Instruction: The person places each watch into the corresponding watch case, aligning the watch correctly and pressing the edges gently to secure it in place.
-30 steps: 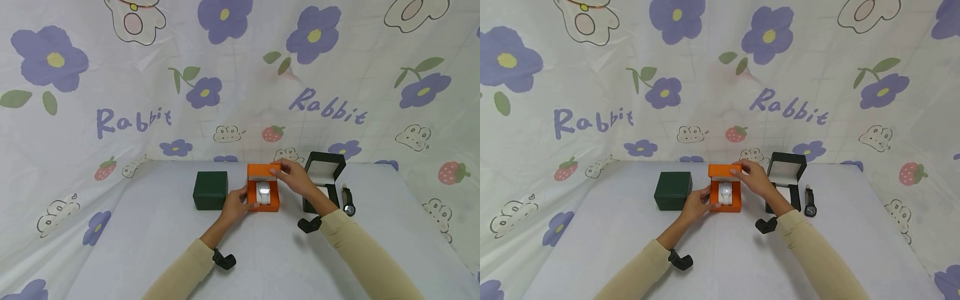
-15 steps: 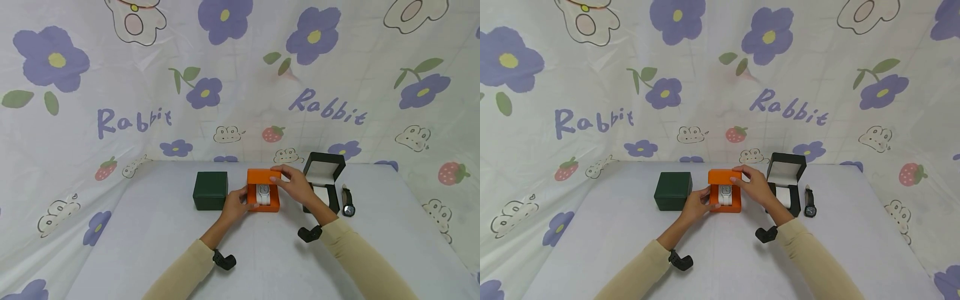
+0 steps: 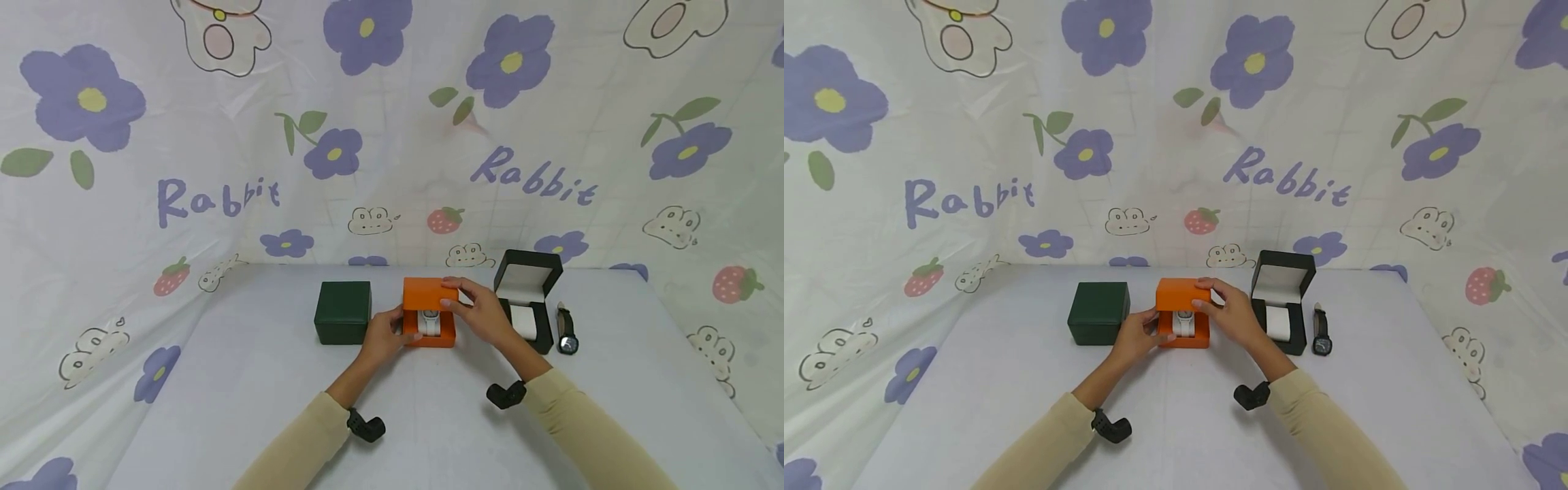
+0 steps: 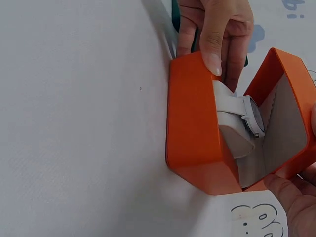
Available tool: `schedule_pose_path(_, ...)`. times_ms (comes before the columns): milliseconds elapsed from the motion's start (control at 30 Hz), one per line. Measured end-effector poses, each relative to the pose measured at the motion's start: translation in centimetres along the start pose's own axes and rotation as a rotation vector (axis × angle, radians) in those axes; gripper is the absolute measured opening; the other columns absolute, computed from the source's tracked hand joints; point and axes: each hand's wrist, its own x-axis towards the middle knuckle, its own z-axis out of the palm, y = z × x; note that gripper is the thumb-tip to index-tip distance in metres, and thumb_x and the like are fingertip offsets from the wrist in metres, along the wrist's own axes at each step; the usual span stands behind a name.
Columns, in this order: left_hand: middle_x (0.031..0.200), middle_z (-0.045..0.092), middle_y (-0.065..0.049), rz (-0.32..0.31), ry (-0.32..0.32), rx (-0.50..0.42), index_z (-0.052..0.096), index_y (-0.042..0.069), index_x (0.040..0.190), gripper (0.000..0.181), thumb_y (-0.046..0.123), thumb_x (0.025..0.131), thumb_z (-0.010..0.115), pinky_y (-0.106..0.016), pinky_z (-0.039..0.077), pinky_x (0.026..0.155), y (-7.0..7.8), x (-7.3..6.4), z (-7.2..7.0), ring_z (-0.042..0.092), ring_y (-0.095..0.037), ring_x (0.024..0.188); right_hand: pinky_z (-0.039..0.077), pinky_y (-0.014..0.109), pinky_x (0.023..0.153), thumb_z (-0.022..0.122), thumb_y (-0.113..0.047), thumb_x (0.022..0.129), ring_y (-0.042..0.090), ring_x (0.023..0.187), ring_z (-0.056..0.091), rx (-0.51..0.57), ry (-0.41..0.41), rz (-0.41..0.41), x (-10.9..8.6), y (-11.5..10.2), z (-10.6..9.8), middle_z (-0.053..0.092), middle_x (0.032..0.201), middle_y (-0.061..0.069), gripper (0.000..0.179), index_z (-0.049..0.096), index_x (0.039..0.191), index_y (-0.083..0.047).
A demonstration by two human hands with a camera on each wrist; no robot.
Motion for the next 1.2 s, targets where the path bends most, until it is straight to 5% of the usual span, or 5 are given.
schedule_pose_path(467, 0.149, 0.049, -0.020, 0.001, -0.004, 0.001, 0.046, -0.007, 0.146, 0.072, 0.006, 0.085, 0.082, -0.041, 0.046, 0.108, 0.2, 0.0, 0.0, 0.048, -0.030, 0.139, 0.048, 0.044, 0.105, 0.075, -0.009, 0.092, 0.031, 0.142, 0.045, 0.080, 0.025, 0.000, -1.3, 0.6, 0.7, 0.054, 0.149, 0.009, 0.043, 0.065, 0.133, -0.005)
schedule_pose_path(767, 0.150, 0.048, -0.019, -0.031, 0.004, -0.003, 0.043, -0.007, 0.148, 0.074, 0.006, 0.086, 0.081, -0.038, 0.046, 0.108, 0.0, 0.0, 0.0, 0.049, -0.029, 0.138, 0.050, 0.036, 0.102, 0.077, -0.007, 0.089, 0.029, 0.143, 0.044, 0.037, 0.025, 0.014, -2.4, 0.7, 1.2, 0.051, 0.152, 0.008, 0.041, 0.068, 0.128, -0.005)
schedule_pose_path(1200, 0.152, 0.046, -0.017, -0.052, -0.007, 0.026, 0.040, -0.004, 0.151, 0.078, 0.008, 0.086, 0.082, -0.038, 0.046, 0.108, 0.0, -0.1, 0.0, 0.050, -0.028, 0.137, 0.050, 0.040, 0.102, 0.078, -0.003, 0.087, 0.031, 0.143, 0.043, 0.055, 0.043, -0.015, -3.1, 1.4, 1.7, 0.051, 0.152, 0.008, 0.043, 0.069, 0.128, -0.004)
